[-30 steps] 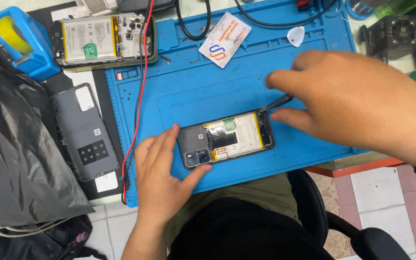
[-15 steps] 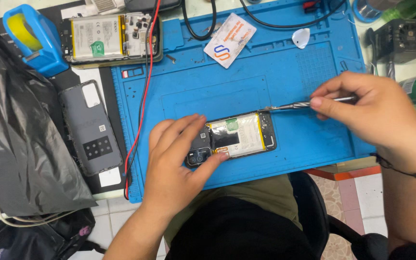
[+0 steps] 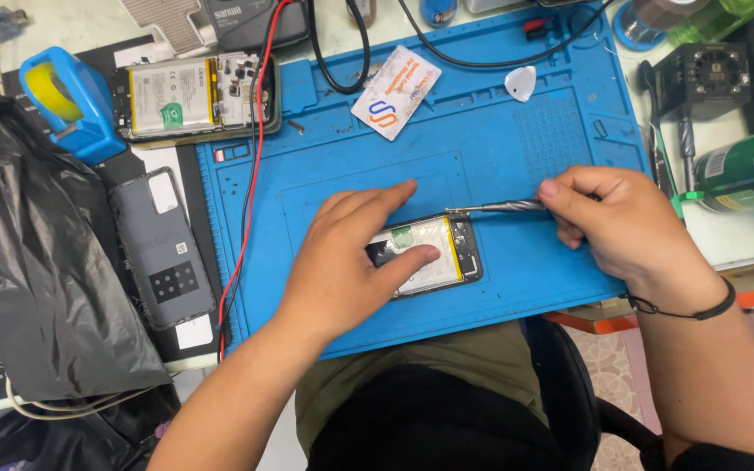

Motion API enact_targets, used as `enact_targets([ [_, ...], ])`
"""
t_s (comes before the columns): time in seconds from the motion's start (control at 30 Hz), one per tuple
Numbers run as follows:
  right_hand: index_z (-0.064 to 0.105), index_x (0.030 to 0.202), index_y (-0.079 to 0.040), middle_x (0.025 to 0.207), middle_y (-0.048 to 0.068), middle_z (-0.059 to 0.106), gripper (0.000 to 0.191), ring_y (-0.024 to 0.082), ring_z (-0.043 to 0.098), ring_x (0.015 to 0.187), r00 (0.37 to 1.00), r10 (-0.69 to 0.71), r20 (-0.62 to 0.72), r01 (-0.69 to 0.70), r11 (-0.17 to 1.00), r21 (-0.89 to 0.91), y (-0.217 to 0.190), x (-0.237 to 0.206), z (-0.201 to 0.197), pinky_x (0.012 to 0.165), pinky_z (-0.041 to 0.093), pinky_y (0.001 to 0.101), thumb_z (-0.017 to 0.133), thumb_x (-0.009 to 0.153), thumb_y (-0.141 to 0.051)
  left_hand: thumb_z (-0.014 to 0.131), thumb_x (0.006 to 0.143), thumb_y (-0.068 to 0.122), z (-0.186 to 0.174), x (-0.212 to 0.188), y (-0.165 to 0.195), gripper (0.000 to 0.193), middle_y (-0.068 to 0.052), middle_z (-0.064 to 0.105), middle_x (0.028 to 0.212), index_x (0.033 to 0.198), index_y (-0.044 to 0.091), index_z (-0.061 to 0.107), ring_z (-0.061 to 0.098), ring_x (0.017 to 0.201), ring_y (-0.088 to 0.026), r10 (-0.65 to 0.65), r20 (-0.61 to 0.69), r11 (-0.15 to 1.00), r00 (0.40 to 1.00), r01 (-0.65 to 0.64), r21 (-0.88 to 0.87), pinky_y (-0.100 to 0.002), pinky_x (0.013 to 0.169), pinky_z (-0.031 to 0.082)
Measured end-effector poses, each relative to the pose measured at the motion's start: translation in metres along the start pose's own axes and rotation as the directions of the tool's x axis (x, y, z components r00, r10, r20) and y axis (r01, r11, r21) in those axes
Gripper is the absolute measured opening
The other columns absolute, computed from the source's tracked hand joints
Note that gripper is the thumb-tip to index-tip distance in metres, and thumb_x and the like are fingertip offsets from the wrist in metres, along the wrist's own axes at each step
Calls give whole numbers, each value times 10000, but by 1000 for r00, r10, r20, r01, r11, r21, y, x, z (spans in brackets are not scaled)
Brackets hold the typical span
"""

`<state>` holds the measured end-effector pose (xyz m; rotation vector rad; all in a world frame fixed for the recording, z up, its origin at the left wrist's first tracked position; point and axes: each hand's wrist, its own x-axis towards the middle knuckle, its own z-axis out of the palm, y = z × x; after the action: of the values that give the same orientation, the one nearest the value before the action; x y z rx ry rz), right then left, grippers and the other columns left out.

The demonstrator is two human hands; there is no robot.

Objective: The person disassembles a smartphone on a blue work mat, using a screwdriver and tweezers to remove screws and pry open the back cover. They detach the camera module and set it aside, then use scissors to cut a ribbon cable. The phone remains open with internal components exposed at the end.

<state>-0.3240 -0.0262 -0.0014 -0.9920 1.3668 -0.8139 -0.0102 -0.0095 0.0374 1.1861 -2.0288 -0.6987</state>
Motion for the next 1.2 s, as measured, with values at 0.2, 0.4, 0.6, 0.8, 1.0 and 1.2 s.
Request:
enact_targets([
  [0.2,677,849,33,762,64,631,261,99,417,561,997,61,45,-67,984,162,6,-6,-4,496,348,249,698,952,-206,834,854,291,32,28,11,396,-121,761,953,1167,66,741,719,897,-310,105,1,993,995,-105,-47,-407,822,547],
  [0.4,676,813,46,750,85,649,321,106,420,536,995,82,54,-91,980,179,6,-8,-21,478,348,254,692,954,-242,774,921,211,42,42,23,209,-113,765,879,1068,63,782,736,775,-245,88,66,985,994,-77,-153,-337,686,564],
  [0.6,683,819,45,686,43,602,298,93,406,516,995,65,-74,-50,980,193,4,-20,-40,454,311,250,703,944,-225,706,941,205,42,68,19,209,-40,779,830,1076,59,771,699,701,-96,-268,356,795,895,414,-444,-254,642,564],
  [0.8,743,885,0,655,-24,563,231,50,433,590,913,-167,-372,92,973,-212,-2,-33,-39,515,327,227,755,959,-219,757,854,202,62,121,5,181,-122,783,854,977,74,797,747,745,-246,-226,200,973,953,232,-9,-343,689,575],
  [1.0,734,906,-9,735,-13,642,239,39,509,677,827,-336,-450,179,917,-356,-5,-35,-36,597,401,218,775,963,-237,695,776,46,111,163,13,198,-218,742,908,937,77,805,715,871,-393,-161,96,954,982,129,271,-468,818,556],
  [1.2,720,1041,2,860,-23,662,177,31,542,785,700,-480,-530,293,869,-400,-1,-30,-46,702,442,210,703,1042,-174,691,780,26,122,159,21,218,-266,701,931,976,38,786,679,873,-431,-55,53,941,997,34,337,-500,802,539],
])
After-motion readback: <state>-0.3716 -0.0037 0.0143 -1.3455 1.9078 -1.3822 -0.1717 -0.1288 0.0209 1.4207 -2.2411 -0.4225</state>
